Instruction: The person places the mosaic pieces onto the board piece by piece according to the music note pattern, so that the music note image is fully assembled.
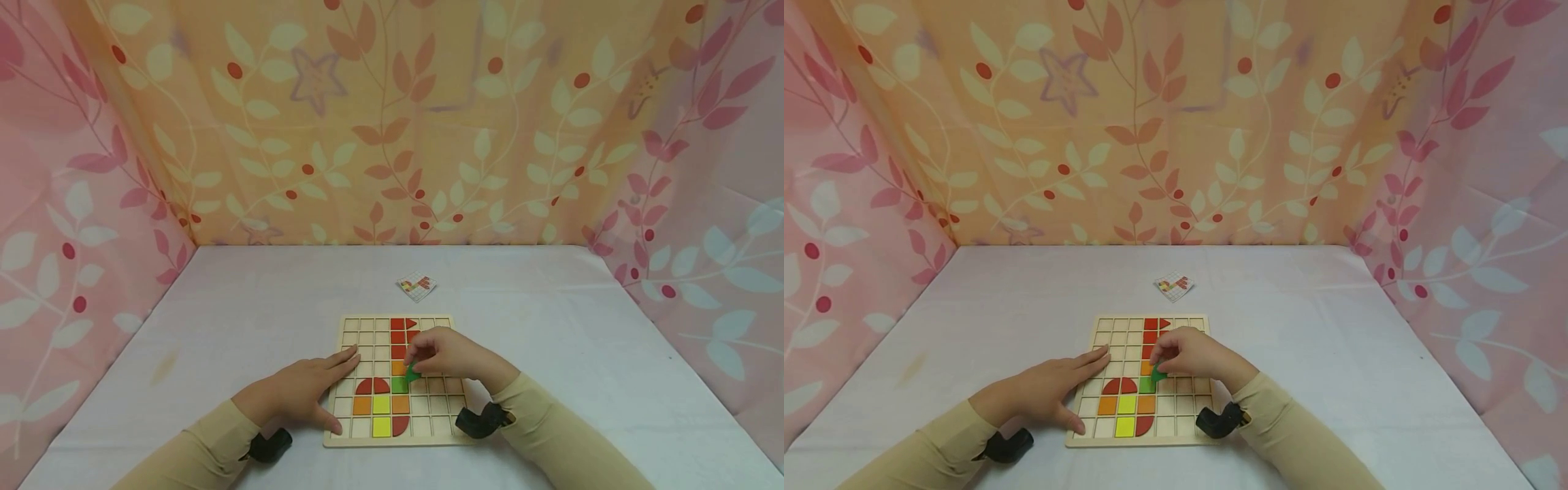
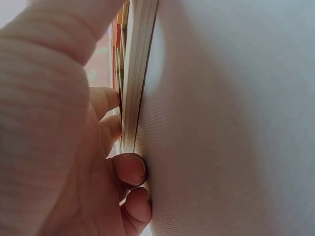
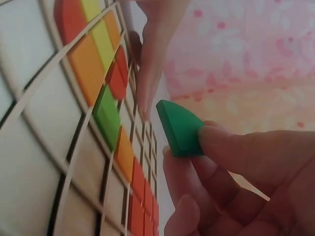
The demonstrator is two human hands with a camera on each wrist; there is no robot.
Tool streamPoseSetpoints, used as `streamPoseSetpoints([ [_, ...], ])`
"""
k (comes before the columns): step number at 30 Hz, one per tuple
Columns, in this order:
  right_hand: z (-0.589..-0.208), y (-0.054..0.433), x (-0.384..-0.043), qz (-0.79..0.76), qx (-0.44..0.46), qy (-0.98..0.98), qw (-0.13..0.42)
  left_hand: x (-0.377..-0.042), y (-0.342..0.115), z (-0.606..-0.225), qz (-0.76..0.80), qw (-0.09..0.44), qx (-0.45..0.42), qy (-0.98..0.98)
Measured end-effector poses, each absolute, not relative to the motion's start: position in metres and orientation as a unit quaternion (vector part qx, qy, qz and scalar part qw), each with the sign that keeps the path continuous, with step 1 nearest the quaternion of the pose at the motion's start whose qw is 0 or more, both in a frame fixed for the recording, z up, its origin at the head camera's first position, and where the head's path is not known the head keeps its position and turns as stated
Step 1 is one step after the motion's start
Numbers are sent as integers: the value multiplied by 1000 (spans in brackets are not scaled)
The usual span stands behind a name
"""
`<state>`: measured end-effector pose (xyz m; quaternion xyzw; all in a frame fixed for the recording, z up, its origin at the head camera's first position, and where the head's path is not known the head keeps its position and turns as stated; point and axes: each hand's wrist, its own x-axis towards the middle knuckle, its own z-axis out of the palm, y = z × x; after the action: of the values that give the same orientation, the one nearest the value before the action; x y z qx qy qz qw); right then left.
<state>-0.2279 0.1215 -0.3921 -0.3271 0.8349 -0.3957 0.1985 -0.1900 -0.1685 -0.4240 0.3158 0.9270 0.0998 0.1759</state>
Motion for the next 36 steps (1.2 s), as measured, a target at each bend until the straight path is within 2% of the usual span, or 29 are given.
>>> streamPoseSetpoints([
  [9,-386,86,-221,-366,-375,816,243,-190,-170,-422,105,169,328,923],
  [27,-396,43,-210,-270,-476,788,281,-193,-174,-428,105,145,357,917],
  [36,-400,35,-208,-245,-490,784,291,-191,-174,-426,110,142,363,914],
])
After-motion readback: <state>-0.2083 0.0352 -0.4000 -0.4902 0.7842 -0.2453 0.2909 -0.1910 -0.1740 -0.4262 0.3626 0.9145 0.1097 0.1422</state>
